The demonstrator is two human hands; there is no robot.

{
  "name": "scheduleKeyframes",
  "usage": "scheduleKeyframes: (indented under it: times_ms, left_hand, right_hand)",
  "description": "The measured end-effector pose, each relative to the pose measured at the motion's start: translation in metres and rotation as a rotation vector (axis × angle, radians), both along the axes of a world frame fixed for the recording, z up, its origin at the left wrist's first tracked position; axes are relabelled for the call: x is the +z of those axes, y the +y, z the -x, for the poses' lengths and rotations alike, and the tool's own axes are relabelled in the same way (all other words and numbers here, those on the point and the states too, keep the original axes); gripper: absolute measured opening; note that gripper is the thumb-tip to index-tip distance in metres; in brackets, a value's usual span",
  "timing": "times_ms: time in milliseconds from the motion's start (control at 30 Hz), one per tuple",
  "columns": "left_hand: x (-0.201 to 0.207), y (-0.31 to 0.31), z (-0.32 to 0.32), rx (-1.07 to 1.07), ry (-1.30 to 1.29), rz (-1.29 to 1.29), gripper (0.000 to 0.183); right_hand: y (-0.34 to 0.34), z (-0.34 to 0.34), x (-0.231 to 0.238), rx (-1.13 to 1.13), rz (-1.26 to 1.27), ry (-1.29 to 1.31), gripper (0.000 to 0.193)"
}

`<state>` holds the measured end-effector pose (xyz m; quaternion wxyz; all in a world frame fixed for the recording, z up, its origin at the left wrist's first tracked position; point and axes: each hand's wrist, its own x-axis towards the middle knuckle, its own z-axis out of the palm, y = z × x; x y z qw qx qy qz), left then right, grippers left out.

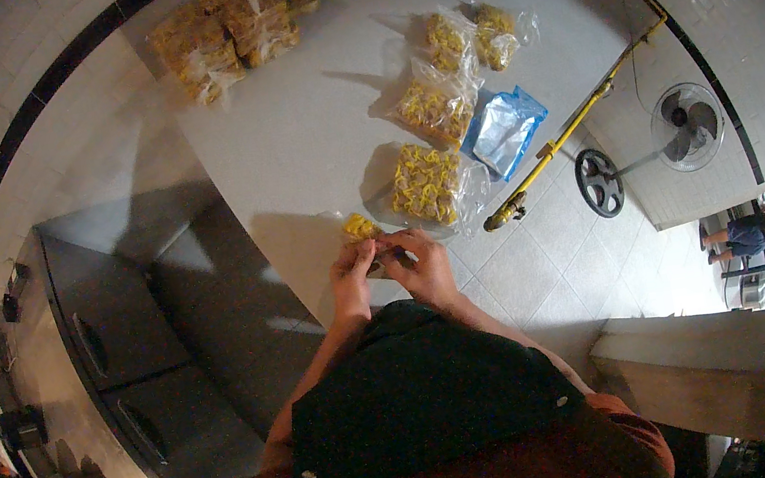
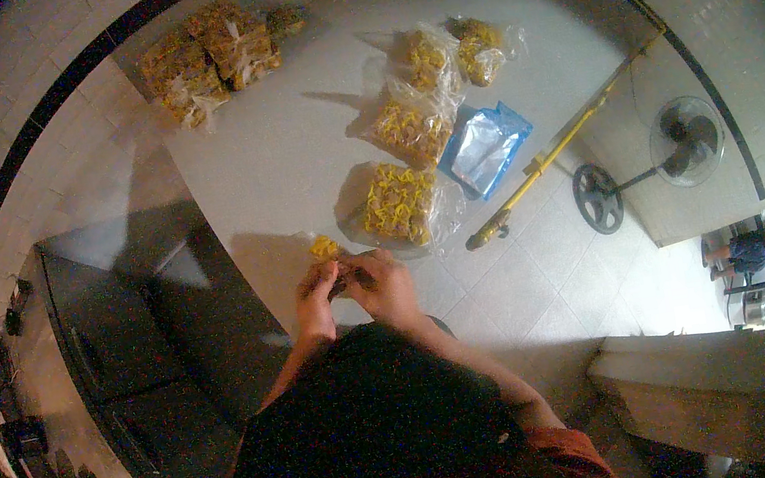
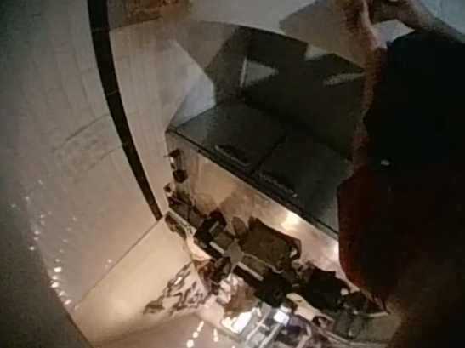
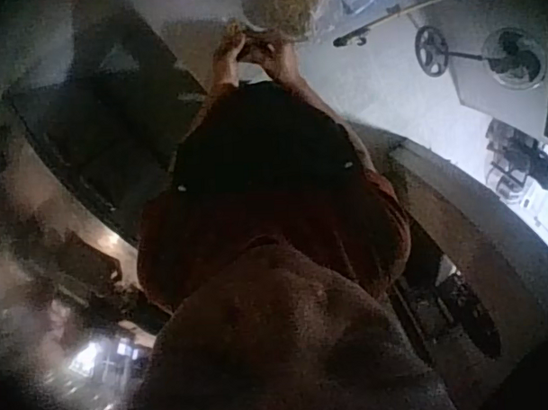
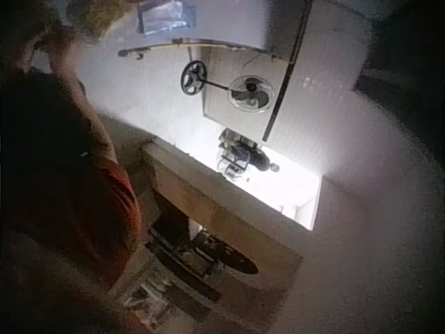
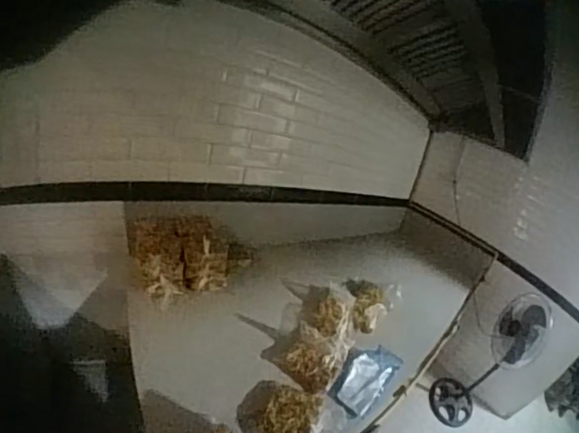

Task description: The person packs yellow noodles from a metal tray into clear plastic bags, seals them, and places them on a white table. The person also moves empty trays to a sink area and returns to continue packaging.

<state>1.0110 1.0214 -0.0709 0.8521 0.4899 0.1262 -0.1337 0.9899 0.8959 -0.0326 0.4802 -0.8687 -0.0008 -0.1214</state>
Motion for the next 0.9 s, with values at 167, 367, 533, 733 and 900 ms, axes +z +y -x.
scheduleKeyframes:
  times_ms: [167,367,533,733,900]
  left_hand:
    - [0.011,0.007,0.001,-0.075,-0.096,-0.379,0.024]
    - [0.004,0.004,-0.006,0.114,-0.365,-0.523,0.012]
    - [0.010,0.010,-0.002,-0.077,-0.476,-0.674,0.018]
    - [0.007,0.017,-0.006,-0.127,-0.683,-0.820,0.022]
    - [-0.022,0.007,-0.004,-0.037,-0.337,-0.180,0.023]
  right_hand:
    - [0.003,0.002,-0.005,-0.057,-0.100,0.000,0.018]
    - [0.005,-0.002,-0.009,-0.033,0.058,-0.060,0.012]
    - [0.008,-0.003,-0.014,-0.066,-0.052,-0.008,0.011]
    - [0.007,-0.004,0.001,0.000,-0.117,0.009,0.010]
    - [0.012,-0.007,0.032,0.104,0.007,-0.130,0.007]
